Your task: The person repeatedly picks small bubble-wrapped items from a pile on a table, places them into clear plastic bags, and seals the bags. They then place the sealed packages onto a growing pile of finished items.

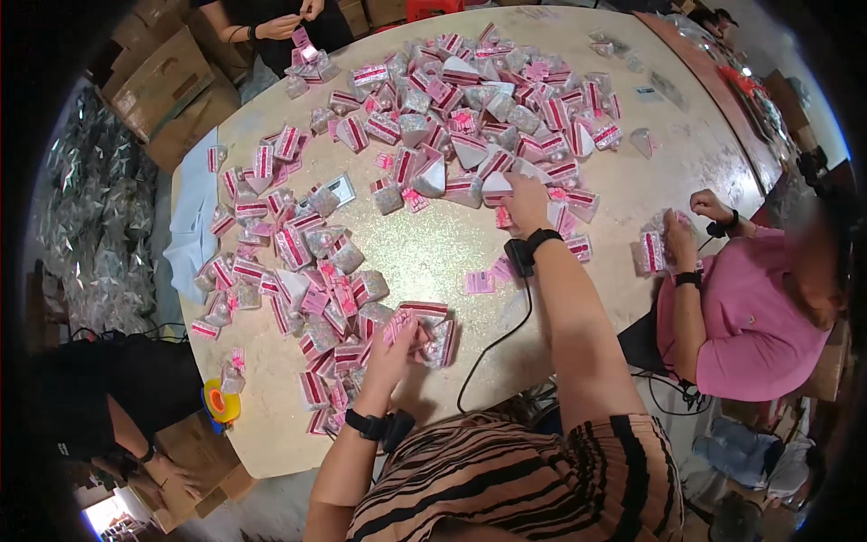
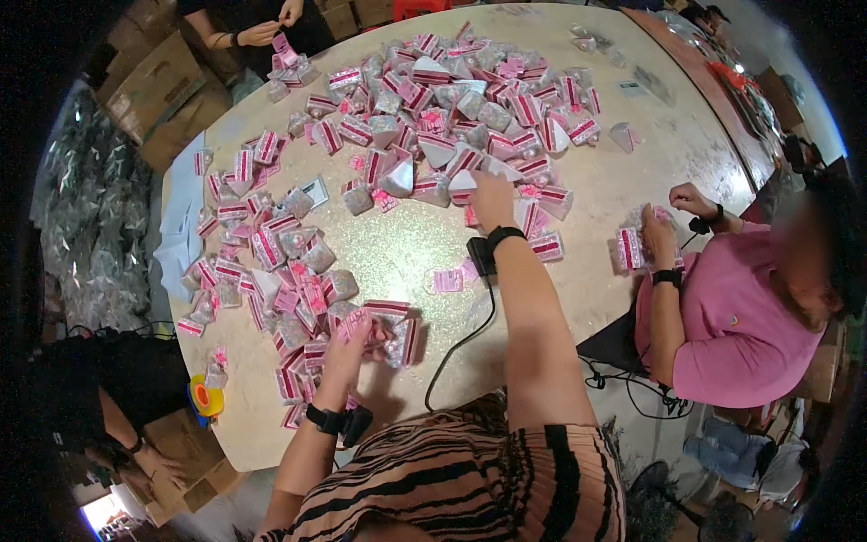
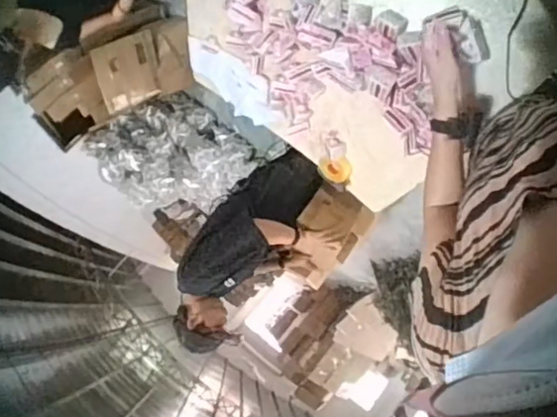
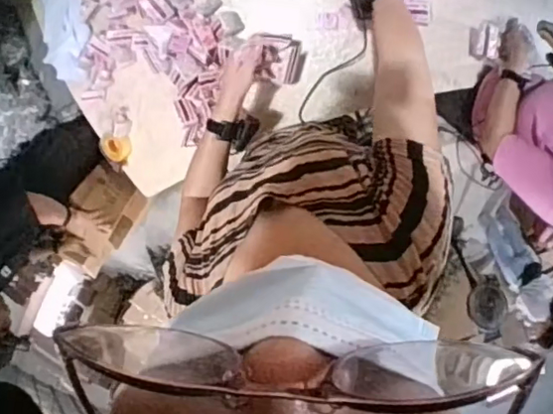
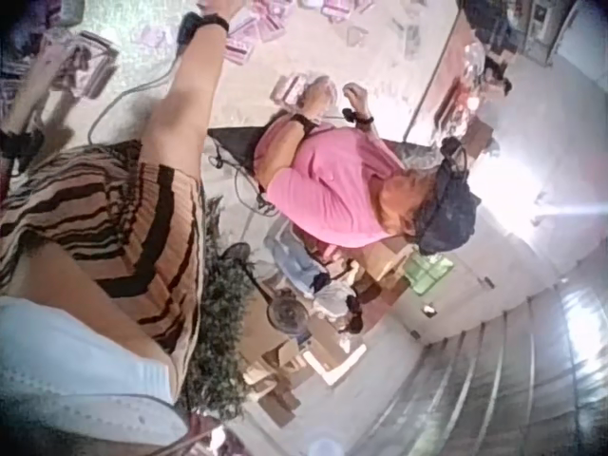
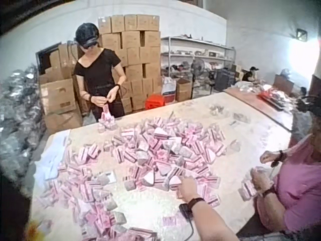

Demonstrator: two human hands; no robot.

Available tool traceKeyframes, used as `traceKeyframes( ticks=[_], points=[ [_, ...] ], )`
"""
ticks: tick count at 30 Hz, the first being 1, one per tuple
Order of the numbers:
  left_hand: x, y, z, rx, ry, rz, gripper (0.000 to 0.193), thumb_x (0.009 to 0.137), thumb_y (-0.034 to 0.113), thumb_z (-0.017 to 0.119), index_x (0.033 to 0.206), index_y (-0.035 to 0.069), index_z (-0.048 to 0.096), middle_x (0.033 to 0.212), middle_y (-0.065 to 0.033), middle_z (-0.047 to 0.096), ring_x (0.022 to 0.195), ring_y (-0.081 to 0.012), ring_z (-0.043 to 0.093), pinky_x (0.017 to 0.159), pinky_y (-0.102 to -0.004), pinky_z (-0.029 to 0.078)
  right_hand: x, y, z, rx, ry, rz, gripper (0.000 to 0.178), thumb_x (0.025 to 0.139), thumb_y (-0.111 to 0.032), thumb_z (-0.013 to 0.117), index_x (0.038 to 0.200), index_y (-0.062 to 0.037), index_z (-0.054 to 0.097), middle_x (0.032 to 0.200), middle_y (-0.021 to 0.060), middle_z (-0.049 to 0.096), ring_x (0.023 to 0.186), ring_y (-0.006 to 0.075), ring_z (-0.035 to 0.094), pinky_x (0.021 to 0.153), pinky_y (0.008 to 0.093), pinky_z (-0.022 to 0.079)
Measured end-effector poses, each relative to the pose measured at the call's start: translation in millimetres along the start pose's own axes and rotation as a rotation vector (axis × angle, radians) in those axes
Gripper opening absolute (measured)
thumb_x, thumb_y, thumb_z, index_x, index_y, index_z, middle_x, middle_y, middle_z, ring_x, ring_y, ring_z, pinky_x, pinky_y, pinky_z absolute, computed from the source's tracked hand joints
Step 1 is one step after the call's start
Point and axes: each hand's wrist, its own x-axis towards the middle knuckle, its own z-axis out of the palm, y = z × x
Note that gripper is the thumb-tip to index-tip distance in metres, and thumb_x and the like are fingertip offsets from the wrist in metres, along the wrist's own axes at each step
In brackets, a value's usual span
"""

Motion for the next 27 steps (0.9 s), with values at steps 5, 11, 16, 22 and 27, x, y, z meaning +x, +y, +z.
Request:
traceKeyframes(
  ticks=[5,11,16,22,27],
  points=[
    [11.5,7.1,2.5,-0.2,0.085,-0.132,0.029,0.094,0.03,0.048,0.096,0.003,0.059,0.066,-0.0014,0.055,0.055,-0.0089,0.052,0.044,-0.0213,0.038,-26.9,-47.2,-59.6,1.157,-0.192,0.328,0.049,0.072,-0.007,0.07,0.118,-0.0011,0.054,0.105,0.0085,0.063,0.096,0.0195,0.059,0.083,0.0295,0.047],
    [30.9,12.7,19.1,-0.296,-0.052,-0.176,0.039,0.098,0.038,0.036,0.1,0.004,0.055,0.063,-0.0026,0.054,0.05,-0.0111,0.048,0.041,-0.0228,0.034,-90.2,-85.1,-90.5,1.955,-0.649,0.396,0.057,0.079,-0.011,0.066,0.129,0.0014,0.04,0.121,0.0102,0.053,0.107,0.0203,0.056,0.093,0.0322,0.045],
    [33.5,12.3,25.7,-0.493,-0.094,-0.272,0.037,0.097,0.038,0.04,0.096,0.004,0.055,0.074,-0.0059,0.061,0.056,-0.0095,0.054,0.041,-0.019,0.038,-122.3,-119.9,-106.5,1.936,-0.724,0.404,0.053,0.076,-0.001,0.065,0.124,-0.0005,0.044,0.117,0.0086,0.054,0.103,0.0165,0.056,0.091,0.0295,0.045],
    [21.1,18.5,36.6,-0.479,-0.02,-0.307,0.022,0.092,0.021,0.053,0.103,0.002,0.057,0.088,-0.0038,0.063,0.07,-0.015,0.062,0.059,-0.0244,0.052,-133.7,-117.6,-124.9,1.633,-1.059,0.3,0.055,0.07,-0.002,0.069,0.121,-0.0017,0.051,0.115,0.0039,0.054,0.105,0.0169,0.053,0.089,0.0309,0.044],
    [23.6,-5.6,24.4,-0.449,-0.012,-0.215,0.017,0.089,0.012,0.055,0.099,-0.001,0.06,0.086,-0.0101,0.066,0.067,-0.0144,0.061,0.047,-0.023,0.044,-82.4,-51.6,-91.1,0.495,-0.478,-0.225,0.048,0.07,-0.013,0.068,0.116,-0.008,0.056,0.113,0.0117,0.057,0.112,0.0256,0.05,0.096,0.039,0.037]
  ],
)
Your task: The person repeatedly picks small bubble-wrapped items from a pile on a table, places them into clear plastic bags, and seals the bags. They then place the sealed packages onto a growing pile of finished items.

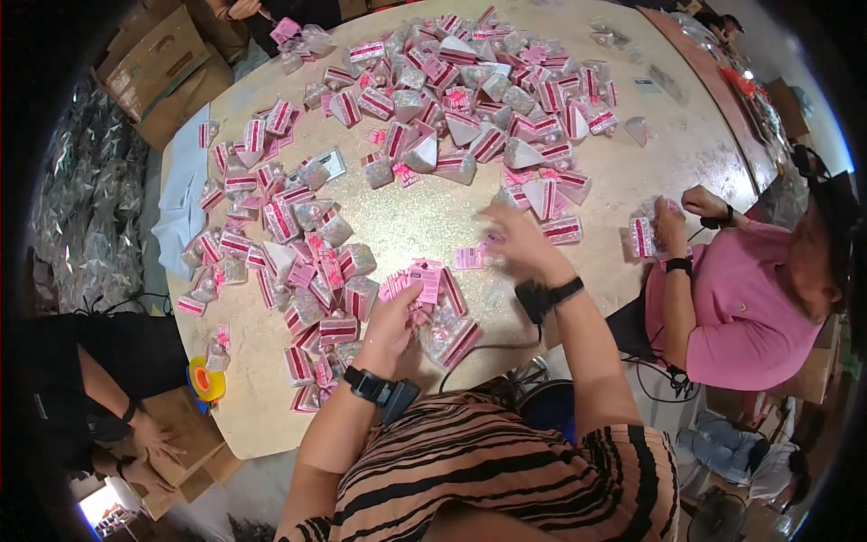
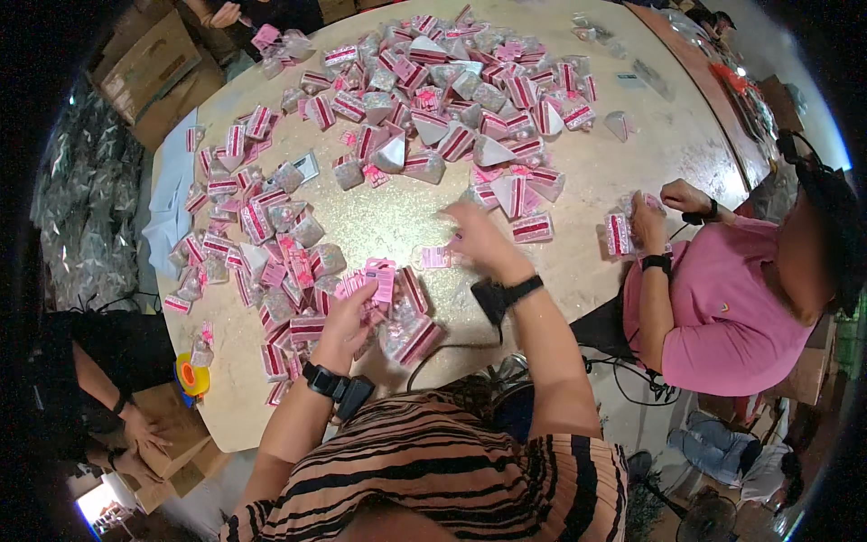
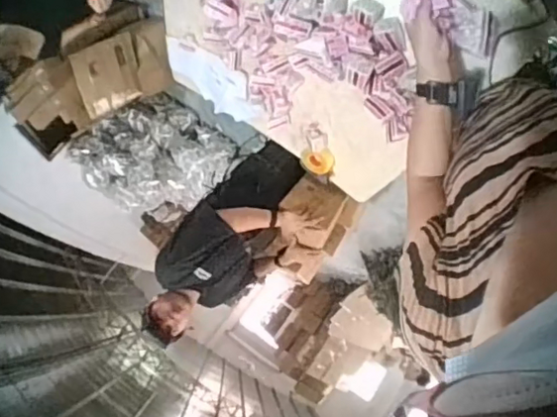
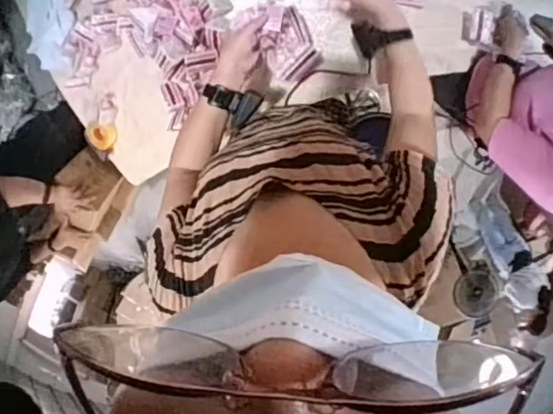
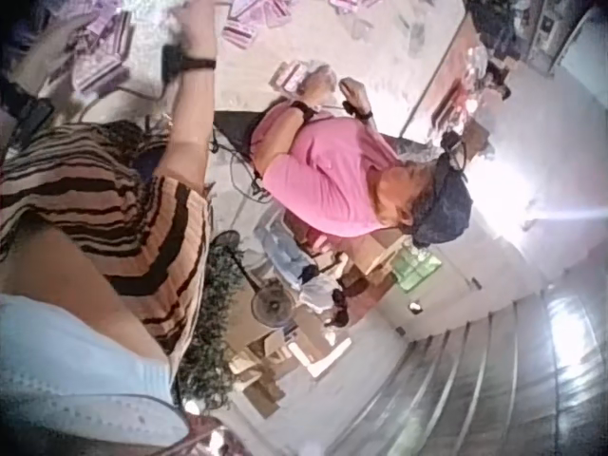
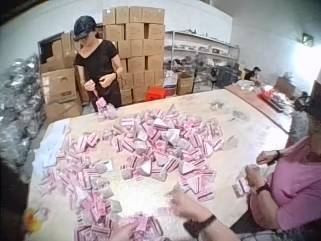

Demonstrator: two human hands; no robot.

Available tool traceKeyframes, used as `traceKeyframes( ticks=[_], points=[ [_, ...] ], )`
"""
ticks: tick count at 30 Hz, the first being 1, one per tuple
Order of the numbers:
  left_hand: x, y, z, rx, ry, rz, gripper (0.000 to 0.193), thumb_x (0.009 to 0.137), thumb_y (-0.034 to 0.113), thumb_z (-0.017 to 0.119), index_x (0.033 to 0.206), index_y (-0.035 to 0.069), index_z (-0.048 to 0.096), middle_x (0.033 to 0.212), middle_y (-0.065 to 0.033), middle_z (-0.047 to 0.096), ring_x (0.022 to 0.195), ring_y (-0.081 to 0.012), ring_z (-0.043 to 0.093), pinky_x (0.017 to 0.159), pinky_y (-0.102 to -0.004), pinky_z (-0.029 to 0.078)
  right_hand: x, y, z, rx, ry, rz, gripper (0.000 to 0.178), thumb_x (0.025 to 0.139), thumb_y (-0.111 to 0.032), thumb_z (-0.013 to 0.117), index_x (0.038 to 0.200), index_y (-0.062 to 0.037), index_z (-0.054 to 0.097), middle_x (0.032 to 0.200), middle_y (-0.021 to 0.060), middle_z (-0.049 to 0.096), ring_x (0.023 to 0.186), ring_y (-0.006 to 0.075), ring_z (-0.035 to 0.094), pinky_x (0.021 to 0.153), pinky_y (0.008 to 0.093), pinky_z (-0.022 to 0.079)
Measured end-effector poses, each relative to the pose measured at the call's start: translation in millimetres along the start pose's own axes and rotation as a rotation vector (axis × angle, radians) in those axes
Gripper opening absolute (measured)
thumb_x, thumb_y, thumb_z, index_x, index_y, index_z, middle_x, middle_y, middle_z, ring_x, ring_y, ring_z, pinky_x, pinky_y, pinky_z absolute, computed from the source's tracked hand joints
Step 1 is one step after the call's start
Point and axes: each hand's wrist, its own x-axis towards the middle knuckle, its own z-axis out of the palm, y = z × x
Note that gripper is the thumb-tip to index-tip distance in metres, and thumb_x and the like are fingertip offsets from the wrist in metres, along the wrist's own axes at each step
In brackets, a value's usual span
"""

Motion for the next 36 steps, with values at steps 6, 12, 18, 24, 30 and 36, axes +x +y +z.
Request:
traceKeyframes(
  ticks=[6,12,18,24,30,36],
  points=[
    [-10.0,1.7,-1.4,0.062,0.012,0.091,0.019,0.088,0.011,0.054,0.103,0.001,0.059,0.09,-0.0115,0.067,0.064,-0.0138,0.059,0.047,-0.0239,0.043,31.0,73.0,1.6,-0.804,0.217,0.147,0.056,0.065,-0.015,0.069,0.118,-0.0084,0.05,0.11,0.0145,0.057,0.107,0.0308,0.052,0.091,0.0458,0.04],
    [-7.9,9.7,-5.5,0.003,0.096,0.003,0.017,0.088,0.014,0.054,0.096,-0.001,0.059,0.08,-0.0078,0.064,0.059,-0.0132,0.056,0.043,-0.0238,0.04,7.3,-32.5,-23.1,0.454,0.152,0.089,0.063,0.058,-0.01,0.071,0.115,-0.0034,0.043,0.115,0.0144,0.053,0.11,0.027,0.051,0.094,0.0327,0.038],
    [3.6,2.4,0.8,-0.078,0.125,-0.058,0.019,0.089,0.011,0.046,0.089,-0.003,0.058,0.076,-0.01,0.062,0.049,-0.0136,0.05,0.039,-0.0237,0.035,-33.6,-127.5,7.5,0.133,-0.357,-0.297,0.063,0.055,-0.01,0.074,0.112,-0.0057,0.046,0.128,0.0174,0.046,0.118,0.0349,0.044,0.1,0.0404,0.033],
    [-9.3,-0.2,-9.6,-0.131,0.009,0.033,0.025,0.092,0.016,0.045,0.101,-0.002,0.059,0.082,-0.0085,0.064,0.057,-0.0125,0.057,0.043,-0.0213,0.04,-52.8,-144.1,29.9,-0.134,-0.24,-0.372,0.056,0.056,-0.009,0.069,0.108,-0.006,0.049,0.124,0.0142,0.048,0.116,0.0334,0.044,0.095,0.0446,0.033],
    [-28.8,14.3,-2.2,-0.092,-0.033,0.064,0.029,0.094,0.025,0.047,0.102,-0.001,0.058,0.079,-0.0082,0.064,0.054,-0.0107,0.055,0.04,-0.0202,0.036,-62.7,-161.9,20.8,-0.233,-0.307,-0.279,0.057,0.052,-0.012,0.068,0.106,-0.0047,0.049,0.11,0.0122,0.051,0.103,0.0305,0.048,0.081,0.0406,0.037],
    [-41.4,4.0,3.4,0.041,-0.079,0.19,0.022,0.091,0.023,0.054,0.083,0.003,0.059,0.066,-0.0026,0.058,0.043,-0.0078,0.046,0.036,-0.021,0.031,-67.3,-171.8,26.3,-0.308,-0.278,-0.286,0.058,0.055,-0.02,0.072,0.106,-0.0044,0.051,0.104,0.0113,0.051,0.099,0.0292,0.049,0.079,0.0399,0.039]
  ],
)
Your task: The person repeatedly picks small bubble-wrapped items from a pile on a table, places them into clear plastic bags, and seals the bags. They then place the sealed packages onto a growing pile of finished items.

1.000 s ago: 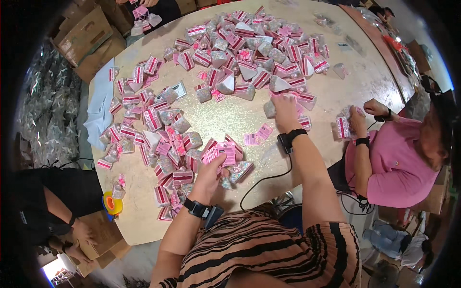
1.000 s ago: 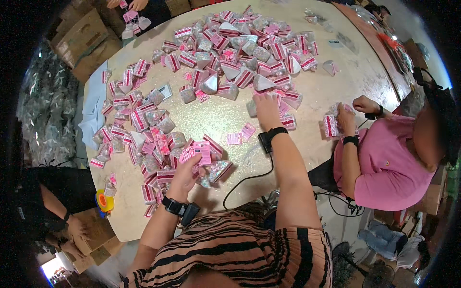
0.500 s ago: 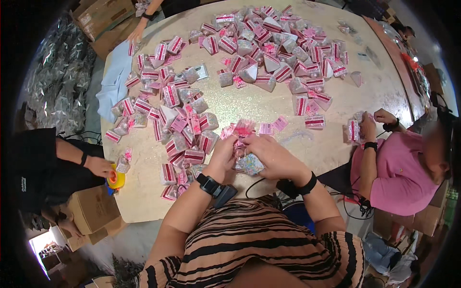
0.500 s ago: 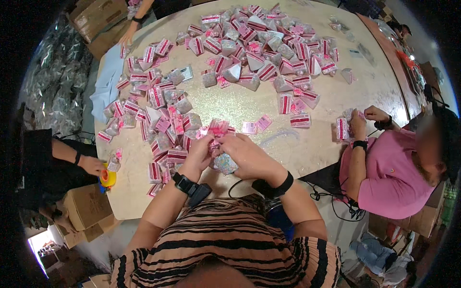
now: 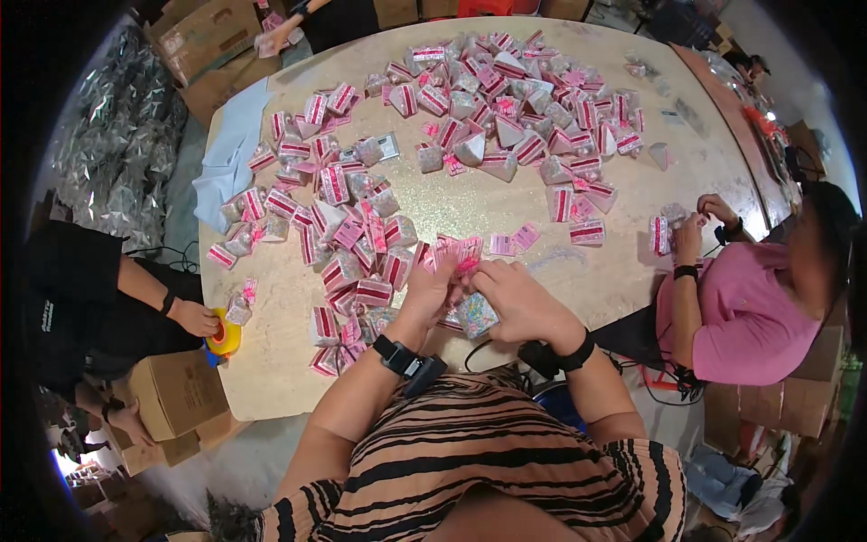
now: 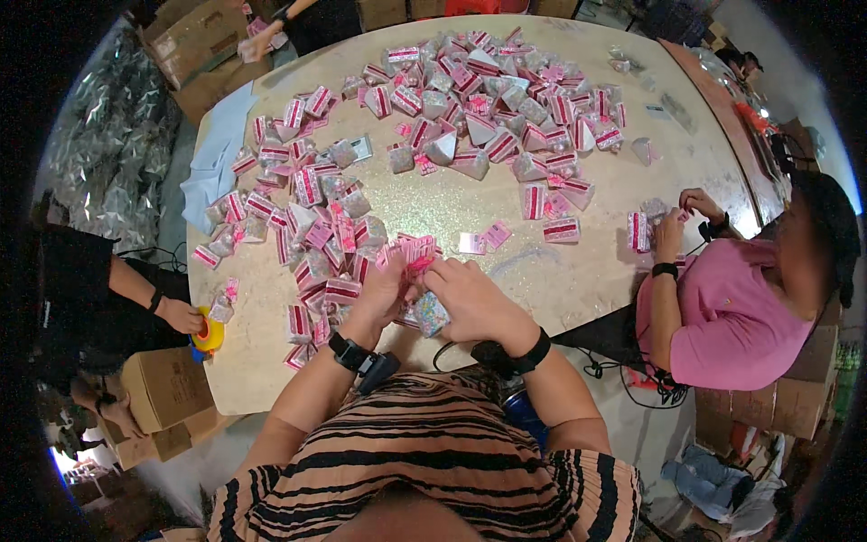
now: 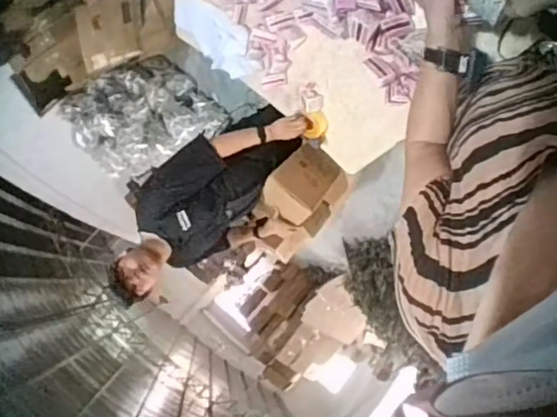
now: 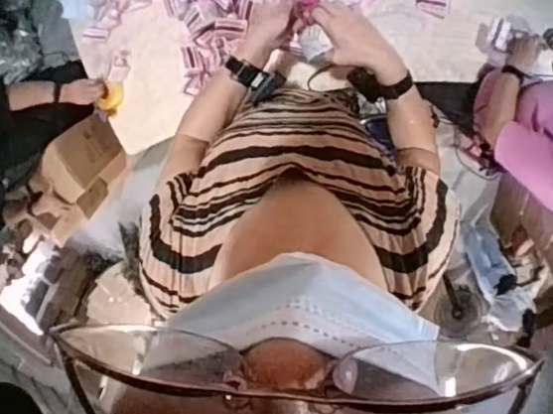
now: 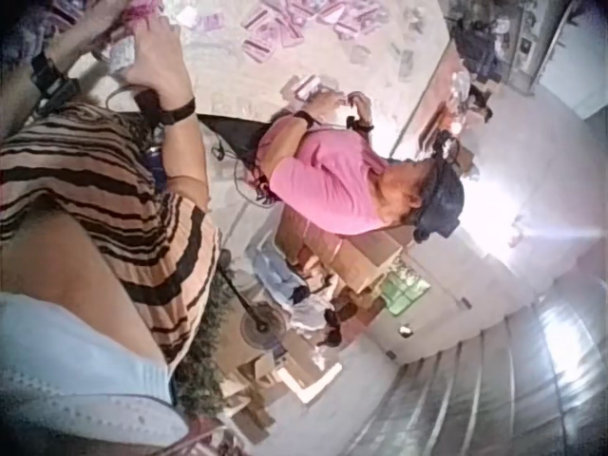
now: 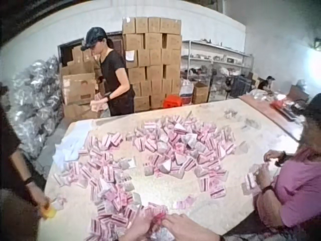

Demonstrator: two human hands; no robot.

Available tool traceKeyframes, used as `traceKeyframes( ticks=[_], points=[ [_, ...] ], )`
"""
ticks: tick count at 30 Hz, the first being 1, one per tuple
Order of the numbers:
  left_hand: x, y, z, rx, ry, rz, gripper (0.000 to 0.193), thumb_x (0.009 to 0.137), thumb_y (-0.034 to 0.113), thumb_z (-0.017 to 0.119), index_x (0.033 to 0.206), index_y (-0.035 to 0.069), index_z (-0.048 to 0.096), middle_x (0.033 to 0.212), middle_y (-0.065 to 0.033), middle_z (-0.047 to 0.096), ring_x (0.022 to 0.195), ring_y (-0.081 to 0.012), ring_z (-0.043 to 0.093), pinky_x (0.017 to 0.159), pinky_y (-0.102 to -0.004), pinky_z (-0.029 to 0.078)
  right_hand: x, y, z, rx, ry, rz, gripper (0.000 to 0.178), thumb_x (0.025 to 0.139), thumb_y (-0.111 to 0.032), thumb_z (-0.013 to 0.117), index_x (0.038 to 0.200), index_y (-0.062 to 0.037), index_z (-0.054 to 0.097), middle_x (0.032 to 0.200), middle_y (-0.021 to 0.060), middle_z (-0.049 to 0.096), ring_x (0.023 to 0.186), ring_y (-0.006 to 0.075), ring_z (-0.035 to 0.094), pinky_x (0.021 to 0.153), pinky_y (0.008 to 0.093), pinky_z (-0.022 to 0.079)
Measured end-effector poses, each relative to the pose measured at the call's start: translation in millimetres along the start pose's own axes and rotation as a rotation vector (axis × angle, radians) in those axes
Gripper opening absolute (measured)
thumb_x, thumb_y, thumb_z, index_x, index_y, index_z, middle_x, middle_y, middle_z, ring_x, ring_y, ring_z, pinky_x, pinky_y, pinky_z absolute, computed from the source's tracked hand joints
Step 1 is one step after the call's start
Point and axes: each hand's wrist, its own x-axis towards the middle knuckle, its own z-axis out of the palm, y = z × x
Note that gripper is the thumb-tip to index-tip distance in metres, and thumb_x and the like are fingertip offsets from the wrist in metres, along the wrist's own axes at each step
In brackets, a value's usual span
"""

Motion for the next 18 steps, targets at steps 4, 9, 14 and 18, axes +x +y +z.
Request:
traceKeyframes(
  ticks=[4,9,14,18],
  points=[
    [-5.1,-5.3,-5.5,0.184,-0.019,0.094,0.013,0.082,0.015,0.066,0.085,0.004,0.06,0.064,-0.0002,0.056,0.045,-0.0059,0.045,0.038,-0.0206,0.031,-2.4,-7.2,-4.7,0.091,0.031,-0.05,0.054,0.057,-0.024,0.074,0.105,-0.0062,0.054,0.105,0.0115,0.052,0.101,0.03,0.05,0.08,0.0394,0.04],
    [-25.0,11.0,2.9,0.438,-0.017,0.212,0.018,0.083,0.013,0.064,0.098,0.003,0.061,0.075,-0.0002,0.06,0.058,-0.0054,0.051,0.05,-0.0202,0.038,0.1,-1.7,-22.9,0.31,0.459,-0.002,0.029,0.073,-0.017,0.067,0.096,-0.0021,0.059,0.092,0.014,0.057,0.086,0.032,0.057,0.074,0.0375,0.045],
    [-25.6,14.0,-4.7,0.598,-0.173,0.369,0.026,0.081,0.01,0.066,0.104,0.001,0.058,0.092,-0.0032,0.064,0.08,-0.0092,0.059,0.07,-0.023,0.047,12.8,3.2,-11.0,0.311,0.445,-0.057,0.014,0.075,0.001,0.061,0.089,-0.0001,0.06,0.084,0.0113,0.057,0.073,0.0232,0.058,0.063,0.0308,0.046],
    [-37.6,25.3,1.2,0.374,-0.235,0.33,0.032,0.078,0.021,0.071,0.102,0.002,0.06,0.08,-0.0033,0.063,0.075,-0.007,0.056,0.061,-0.0222,0.046,7.1,-2.1,-14.4,0.415,0.47,-0.077,0.012,0.075,0.002,0.06,0.087,0.0009,0.06,0.079,0.0102,0.057,0.073,0.022,0.058,0.064,0.03,0.045]
  ],
)
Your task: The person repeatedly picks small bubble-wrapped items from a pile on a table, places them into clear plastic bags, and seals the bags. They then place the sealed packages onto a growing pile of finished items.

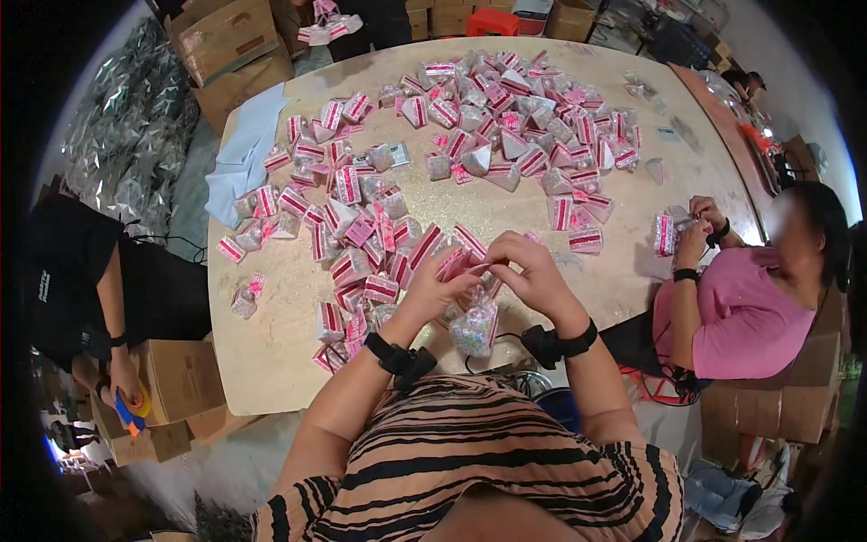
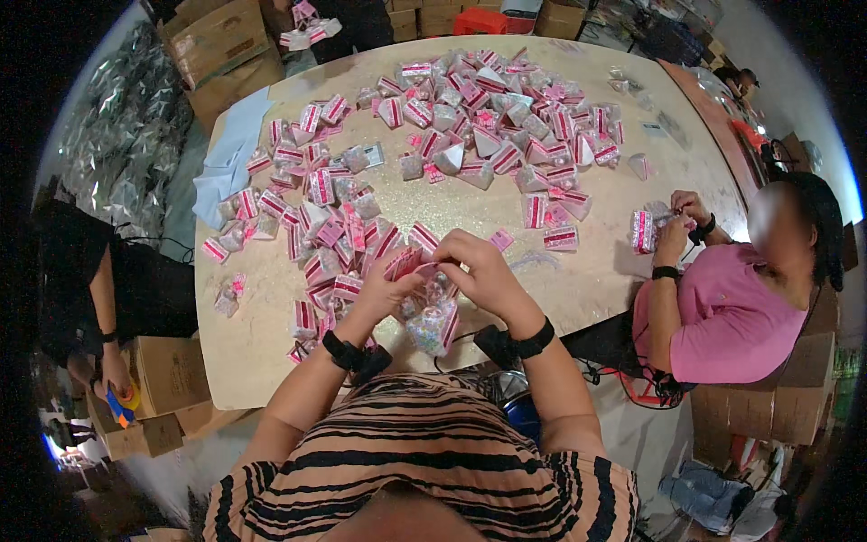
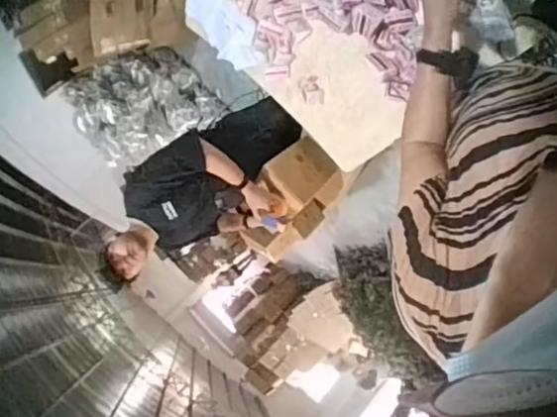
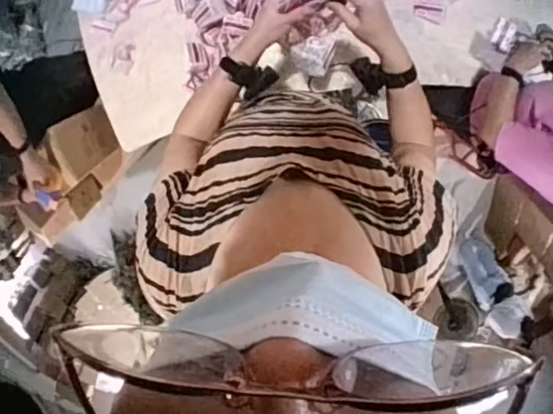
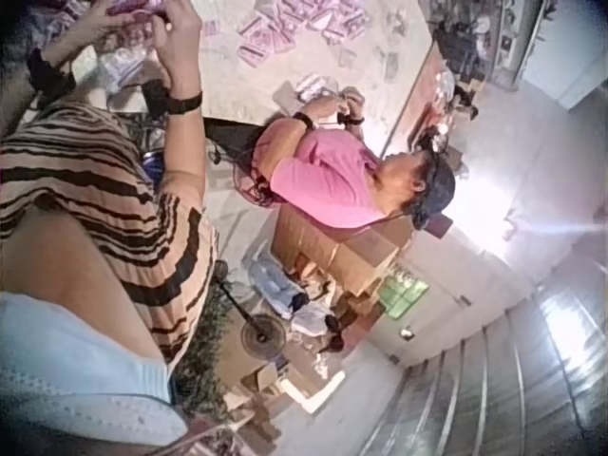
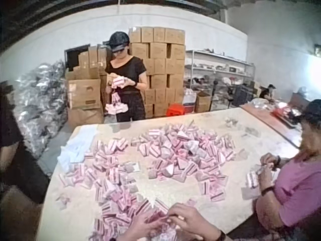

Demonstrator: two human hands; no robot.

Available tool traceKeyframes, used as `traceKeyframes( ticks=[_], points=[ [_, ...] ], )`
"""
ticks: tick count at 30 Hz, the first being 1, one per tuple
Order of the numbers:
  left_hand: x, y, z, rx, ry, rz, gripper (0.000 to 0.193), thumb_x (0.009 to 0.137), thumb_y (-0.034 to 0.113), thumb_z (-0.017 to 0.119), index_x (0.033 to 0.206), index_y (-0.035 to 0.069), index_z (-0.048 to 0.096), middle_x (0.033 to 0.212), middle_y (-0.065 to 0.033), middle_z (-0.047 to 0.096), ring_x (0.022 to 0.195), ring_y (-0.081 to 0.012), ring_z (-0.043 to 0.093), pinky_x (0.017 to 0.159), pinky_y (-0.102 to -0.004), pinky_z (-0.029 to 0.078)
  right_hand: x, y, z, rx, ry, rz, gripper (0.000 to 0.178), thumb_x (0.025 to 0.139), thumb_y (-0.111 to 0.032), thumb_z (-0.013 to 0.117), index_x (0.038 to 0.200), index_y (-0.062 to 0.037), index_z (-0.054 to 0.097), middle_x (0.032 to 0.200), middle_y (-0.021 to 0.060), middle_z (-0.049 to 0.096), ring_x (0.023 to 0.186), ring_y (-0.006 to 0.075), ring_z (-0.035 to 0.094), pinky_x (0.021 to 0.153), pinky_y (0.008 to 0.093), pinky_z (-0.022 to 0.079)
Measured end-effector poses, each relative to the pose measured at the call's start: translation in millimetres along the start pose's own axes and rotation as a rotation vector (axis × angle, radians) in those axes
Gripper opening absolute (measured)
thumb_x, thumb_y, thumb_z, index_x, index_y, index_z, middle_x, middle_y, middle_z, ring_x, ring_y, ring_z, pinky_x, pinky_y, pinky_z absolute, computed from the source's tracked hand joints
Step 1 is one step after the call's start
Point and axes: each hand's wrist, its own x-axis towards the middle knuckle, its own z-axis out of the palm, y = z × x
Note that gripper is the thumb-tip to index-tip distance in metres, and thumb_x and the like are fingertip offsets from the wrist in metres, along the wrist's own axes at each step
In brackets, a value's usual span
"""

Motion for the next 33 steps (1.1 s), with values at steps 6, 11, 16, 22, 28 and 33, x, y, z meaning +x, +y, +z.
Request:
traceKeyframes(
  ticks=[6,11,16,22,28,33],
  points=[
    [1.9,-9.6,-14.5,0.169,-0.086,0.137,0.054,0.076,0.043,0.07,0.108,0.001,0.058,0.086,-0.0039,0.062,0.068,-0.0089,0.057,0.057,-0.0237,0.046,4.9,-6.0,7.7,0.081,0.082,0.093,0.014,0.076,0.0,0.062,0.09,0.0014,0.062,0.08,0.0089,0.059,0.071,0.0177,0.058,0.064,0.0279,0.046],
    [1.0,-9.5,-15.4,0.314,-0.119,0.205,0.07,0.086,0.063,0.04,0.108,-0.001,0.057,0.091,-0.008,0.06,0.087,-0.0153,0.056,0.075,-0.0283,0.044,0.5,-1.1,8.1,0.076,0.038,0.095,0.013,0.076,0.0,0.063,0.089,0.0014,0.062,0.079,0.0085,0.058,0.07,0.0168,0.058,0.063,0.0273,0.045],
    [-0.3,10.5,-0.6,0.093,-0.052,-0.112,0.075,0.091,0.064,0.02,0.101,-0.001,0.057,0.084,-0.0056,0.058,0.073,-0.0129,0.051,0.064,-0.0262,0.041,-4.0,-0.4,-0.3,0.067,-0.026,0.076,0.011,0.076,0.0,0.064,0.086,0.0012,0.062,0.079,0.0083,0.058,0.07,0.0168,0.057,0.063,0.0273,0.046],
    [13.5,-38.0,-16.6,0.378,-0.086,-0.036,0.079,0.091,0.063,0.015,0.101,-0.002,0.06,0.083,-0.0073,0.063,0.069,-0.0144,0.056,0.064,-0.0291,0.047,-3.5,1.8,11.7,0.129,0.019,0.17,0.012,0.074,-0.001,0.065,0.085,0.0013,0.061,0.079,0.0086,0.058,0.07,0.0164,0.058,0.063,0.027,0.046],
    [12.8,-50.7,-7.4,-0.022,0.041,-0.411,0.069,0.096,0.051,0.014,0.114,-0.004,0.051,0.096,-0.0101,0.06,0.081,-0.0141,0.059,0.073,-0.0289,0.049,-10.1,18.0,37.4,0.139,0.169,0.181,0.014,0.071,-0.003,0.068,0.082,-0.0006,0.059,0.08,0.0073,0.052,0.069,0.0168,0.054,0.06,0.0261,0.044],
    [-2.7,-58.7,-13.3,0.029,-0.021,-0.204,0.064,0.096,0.053,0.019,0.112,-0.001,0.051,0.093,-0.0091,0.06,0.076,-0.0141,0.06,0.062,-0.0258,0.049,-6.8,37.9,47.7,0.256,0.078,0.223,0.015,0.072,-0.007,0.069,0.082,0.0,0.06,0.08,0.0094,0.054,0.073,0.0193,0.055,0.063,0.0284,0.044]
  ],
)
